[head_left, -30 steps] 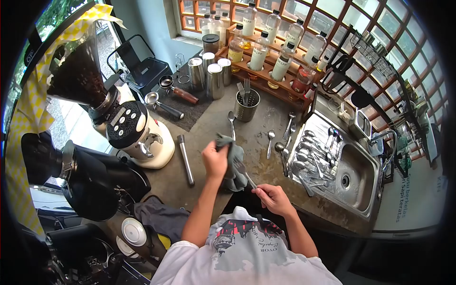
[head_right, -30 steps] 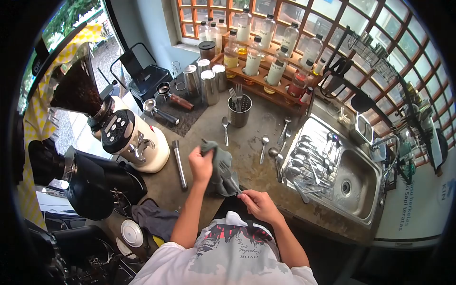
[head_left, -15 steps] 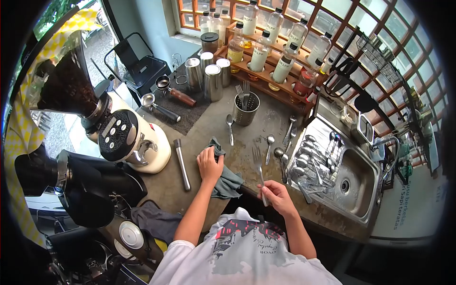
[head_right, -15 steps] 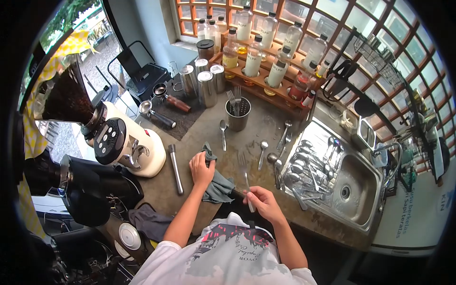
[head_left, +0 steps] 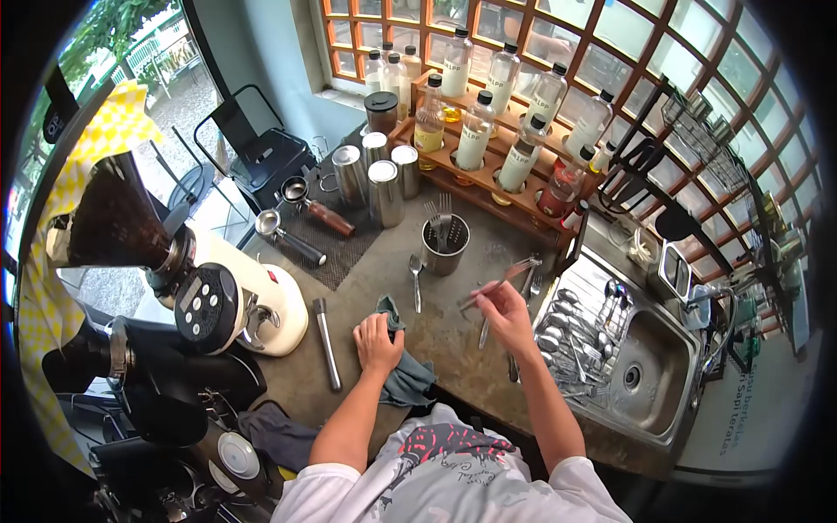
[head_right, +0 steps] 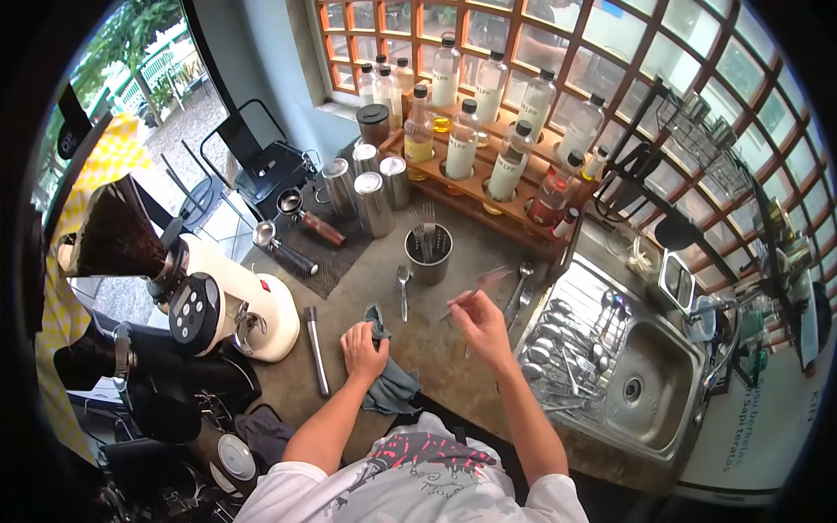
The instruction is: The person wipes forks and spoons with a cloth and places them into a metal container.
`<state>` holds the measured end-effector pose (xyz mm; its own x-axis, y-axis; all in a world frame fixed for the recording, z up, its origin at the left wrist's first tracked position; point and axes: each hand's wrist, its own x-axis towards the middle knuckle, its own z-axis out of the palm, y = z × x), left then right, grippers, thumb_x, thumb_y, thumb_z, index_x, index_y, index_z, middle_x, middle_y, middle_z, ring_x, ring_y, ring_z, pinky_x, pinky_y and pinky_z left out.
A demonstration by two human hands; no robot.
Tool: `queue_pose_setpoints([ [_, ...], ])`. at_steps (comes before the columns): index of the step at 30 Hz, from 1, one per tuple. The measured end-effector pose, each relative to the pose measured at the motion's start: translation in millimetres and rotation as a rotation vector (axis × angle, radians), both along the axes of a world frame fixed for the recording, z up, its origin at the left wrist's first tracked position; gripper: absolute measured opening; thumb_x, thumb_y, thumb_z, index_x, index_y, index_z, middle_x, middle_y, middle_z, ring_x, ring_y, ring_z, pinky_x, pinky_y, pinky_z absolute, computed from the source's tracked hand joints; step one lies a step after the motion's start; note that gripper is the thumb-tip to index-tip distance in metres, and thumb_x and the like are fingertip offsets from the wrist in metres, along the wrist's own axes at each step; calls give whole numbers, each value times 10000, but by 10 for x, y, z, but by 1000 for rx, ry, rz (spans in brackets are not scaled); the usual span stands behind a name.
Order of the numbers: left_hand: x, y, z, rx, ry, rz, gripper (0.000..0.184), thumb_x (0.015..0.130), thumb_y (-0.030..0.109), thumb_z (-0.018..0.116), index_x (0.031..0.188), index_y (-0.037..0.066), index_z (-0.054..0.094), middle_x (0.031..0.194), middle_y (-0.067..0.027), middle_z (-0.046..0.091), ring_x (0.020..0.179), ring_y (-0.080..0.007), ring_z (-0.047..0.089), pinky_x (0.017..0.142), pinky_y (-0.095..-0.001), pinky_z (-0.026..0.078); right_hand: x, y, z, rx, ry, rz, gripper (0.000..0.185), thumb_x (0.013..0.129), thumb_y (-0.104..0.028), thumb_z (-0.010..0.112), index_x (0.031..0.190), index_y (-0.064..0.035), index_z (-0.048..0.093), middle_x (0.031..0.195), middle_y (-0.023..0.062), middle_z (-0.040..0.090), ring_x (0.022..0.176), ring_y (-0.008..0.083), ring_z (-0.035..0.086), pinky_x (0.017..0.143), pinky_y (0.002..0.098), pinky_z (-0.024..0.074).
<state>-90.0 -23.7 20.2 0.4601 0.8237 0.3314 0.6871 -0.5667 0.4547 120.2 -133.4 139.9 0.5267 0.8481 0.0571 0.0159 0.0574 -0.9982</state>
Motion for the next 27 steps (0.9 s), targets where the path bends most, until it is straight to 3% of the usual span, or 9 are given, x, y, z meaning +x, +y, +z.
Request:
queue_pose_setpoints([
  [5, 17, 25, -8, -55, 61, 8, 417, 738, 289, 599, 1081, 62, 532, 1079, -84, 515, 1079, -262, 445, 957, -413, 295, 316, 560, 28, 68, -162, -57, 140, 873, -62, 587, 999, -20, 546, 868, 26, 624, 728, 67, 560, 645, 212, 451],
  [10, 38, 41, -3, -113, 113, 0, 430, 736, 289, 597, 1096, 65, 526, 1106, -88, 493, 1099, -264, 421, 973, -424, 273, 347, 986, 119, 83, -158, -148, 110, 867, -64, 589, 963, -13, 570, 775, 5, 620, 630, 59, 541, 574, 223, 439],
  [13, 27, 27, 14, -115, 127, 5, 431, 736, 286, 595, 1099, 64, 526, 1104, -92, 490, 1102, -267, 418, 975, -428, 269, 363, 1129, -6, -25, -365, -129, 118, 857, -114, 597, 923, -16, 602, 685, 63, 612, 535, 141, 563, 515, 281, 437],
  [18, 39, 47, 24, -102, 120, -15, 432, 726, 280, 597, 1092, 61, 526, 1095, -97, 492, 1093, -276, 423, 967, -432, 276, 369, 1207, -83, -165, -584, -155, 138, 847, -140, 611, 858, -2, 612, 639, 87, 600, 546, 151, 576, 546, 280, 450],
  [21, 36, 40, 15, -90, 121, -19, 433, 720, 278, 600, 1086, 59, 526, 1092, -100, 493, 1089, -280, 425, 963, -434, 280, 373, 1220, -71, -197, -796, -133, 170, 849, -230, 576, 867, -71, 635, 779, 138, 641, 667, 341, 605, 581, 407, 473],
  [27, 34, 43, 1, -51, 111, -28, 434, 713, 283, 602, 1076, 58, 525, 1089, -106, 493, 1084, -289, 426, 959, -442, 285, 326, 1225, 0, -139, -795, -140, 177, 838, -232, 585, 872, -67, 638, 793, 136, 645, 721, 331, 620, 615, 411, 480],
])
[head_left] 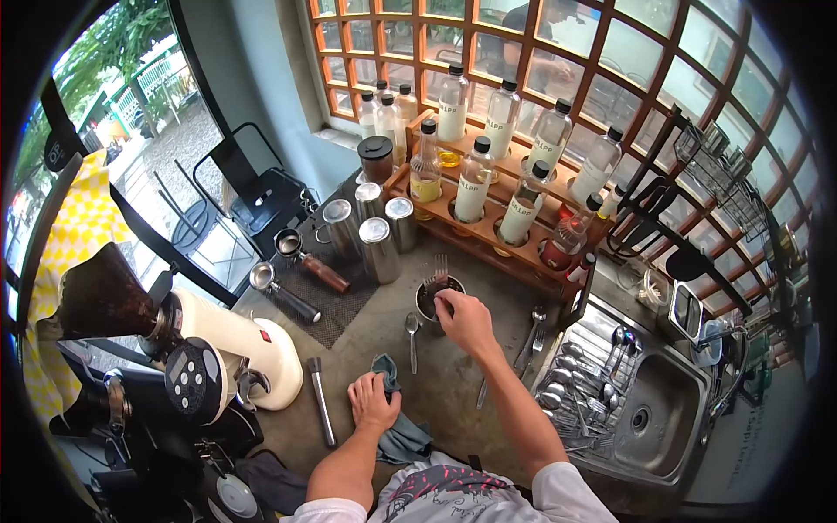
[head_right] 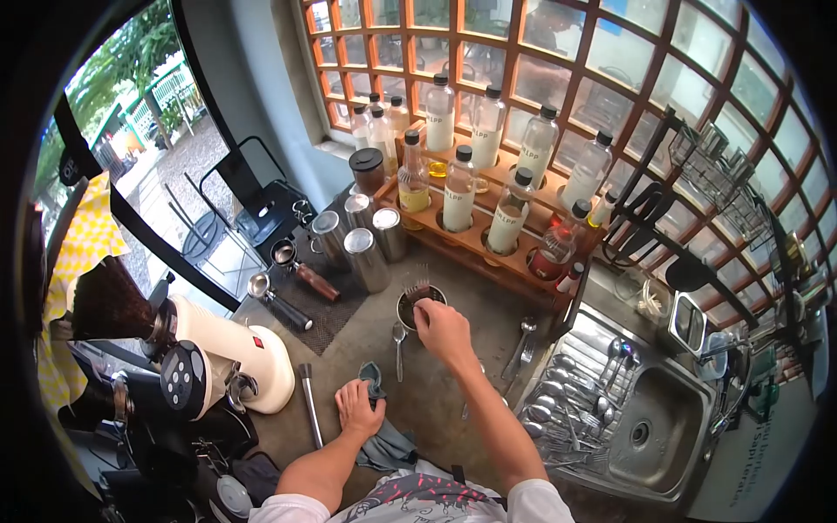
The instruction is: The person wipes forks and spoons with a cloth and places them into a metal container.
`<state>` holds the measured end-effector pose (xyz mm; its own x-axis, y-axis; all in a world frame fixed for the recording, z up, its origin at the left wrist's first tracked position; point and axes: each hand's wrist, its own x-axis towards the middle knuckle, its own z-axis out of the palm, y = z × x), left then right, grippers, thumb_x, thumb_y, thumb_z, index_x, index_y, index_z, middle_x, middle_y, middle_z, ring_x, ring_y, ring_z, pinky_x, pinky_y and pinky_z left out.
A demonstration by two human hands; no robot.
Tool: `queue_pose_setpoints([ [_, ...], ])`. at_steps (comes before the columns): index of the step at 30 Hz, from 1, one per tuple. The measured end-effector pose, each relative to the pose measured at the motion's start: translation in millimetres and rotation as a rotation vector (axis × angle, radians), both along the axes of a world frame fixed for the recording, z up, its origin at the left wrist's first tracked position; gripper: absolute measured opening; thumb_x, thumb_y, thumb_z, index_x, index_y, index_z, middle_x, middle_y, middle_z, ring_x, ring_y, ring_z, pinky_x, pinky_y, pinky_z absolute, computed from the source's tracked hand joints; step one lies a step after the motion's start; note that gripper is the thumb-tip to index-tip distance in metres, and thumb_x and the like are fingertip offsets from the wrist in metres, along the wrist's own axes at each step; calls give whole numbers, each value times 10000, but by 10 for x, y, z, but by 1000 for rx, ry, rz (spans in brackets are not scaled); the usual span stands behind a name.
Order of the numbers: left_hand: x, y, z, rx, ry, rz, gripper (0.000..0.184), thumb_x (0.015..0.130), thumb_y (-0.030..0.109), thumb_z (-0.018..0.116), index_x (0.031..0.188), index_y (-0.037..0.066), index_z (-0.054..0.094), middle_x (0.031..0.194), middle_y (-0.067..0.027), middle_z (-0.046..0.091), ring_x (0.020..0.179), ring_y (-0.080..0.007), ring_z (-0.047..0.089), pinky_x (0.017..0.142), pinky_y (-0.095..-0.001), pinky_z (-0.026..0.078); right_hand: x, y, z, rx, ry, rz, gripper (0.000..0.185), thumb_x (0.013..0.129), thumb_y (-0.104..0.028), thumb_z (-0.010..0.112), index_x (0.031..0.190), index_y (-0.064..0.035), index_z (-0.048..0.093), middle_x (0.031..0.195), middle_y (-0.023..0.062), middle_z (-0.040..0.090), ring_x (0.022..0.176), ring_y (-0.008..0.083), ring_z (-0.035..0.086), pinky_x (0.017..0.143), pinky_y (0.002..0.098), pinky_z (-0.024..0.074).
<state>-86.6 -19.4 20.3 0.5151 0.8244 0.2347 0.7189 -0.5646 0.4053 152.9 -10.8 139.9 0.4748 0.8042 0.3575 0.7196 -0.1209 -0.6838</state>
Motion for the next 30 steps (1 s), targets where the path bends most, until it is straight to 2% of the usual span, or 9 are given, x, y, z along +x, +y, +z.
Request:
queue_pose_setpoints([
  [3, -2, 10, 3, 5, -3, -2, 434, 714, 286, 600, 1075, 58, 524, 1089, -108, 492, 1083, -291, 427, 959, -444, 286, -13, -20, -25, -14, -3, -8, 178, 838, -229, 583, 872, -64, 641, 798, 132, 646, 737, 329, 622, 632, 402, 486],
  [7, 4, 26, 14, 5, -4, 1, 433, 716, 291, 597, 1073, 57, 523, 1089, -110, 492, 1081, -292, 429, 962, -446, 286, 11, -156, -7, 78, 123, -63, 190, 841, -232, 577, 880, -59, 643, 828, 127, 651, 749, 320, 625, 650, 395, 494],
  [11, -16, 3, -11, 2, 3, -2, 434, 717, 295, 597, 1070, 54, 523, 1091, -111, 493, 1082, -293, 430, 967, -448, 284, 86, -618, -185, 85, 152, -204, 211, 832, -239, 600, 846, -33, 647, 809, 151, 640, 707, 327, 619, 641, 390, 489],
  [14, -7, 7, -20, 11, -7, -6, 435, 717, 298, 599, 1068, 52, 523, 1092, -111, 494, 1087, -293, 429, 970, -449, 282, 110, -989, -440, -350, 39, -218, 238, 815, -266, 623, 877, -36, 623, 786, 137, 638, 754, 329, 620, 663, 410, 489],
  [19, -2, -10, -36, 17, -9, 2, 441, 719, 301, 600, 1074, 50, 522, 1095, -110, 497, 1094, -290, 428, 974, -442, 281, -69, -1288, -705, -446, -77, -336, 270, 791, -276, 648, 946, -63, 594, 786, 131, 643, 790, 338, 617, 682, 433, 490],
  [22, -5, 6, -32, 36, -13, 0, 443, 720, 301, 601, 1077, 52, 522, 1094, -109, 498, 1097, -287, 428, 976, -438, 280, -127, -1351, -758, -507, -64, -354, 235, 807, -269, 619, 957, -98, 563, 877, 140, 635, 796, 369, 623, 659, 473, 500],
  [27, -16, -8, -44, 33, -16, 8, 444, 719, 299, 603, 1080, 53, 521, 1091, -106, 497, 1099, -285, 428, 978, -433, 278, -147, -1373, -849, -483, 33, -328, 226, 811, -255, 614, 952, -85, 565, 911, 143, 621, 788, 371, 623, 665, 468, 496],
  [30, -14, -11, -42, 31, -21, 10, 442, 719, 296, 603, 1079, 53, 520, 1093, -105, 496, 1100, -285, 427, 979, -433, 277, -56, -1416, -823, -348, 201, -360, 256, 808, -233, 628, 1008, -81, 577, 958, 152, 612, 876, 351, 601, 704, 436, 485],
])
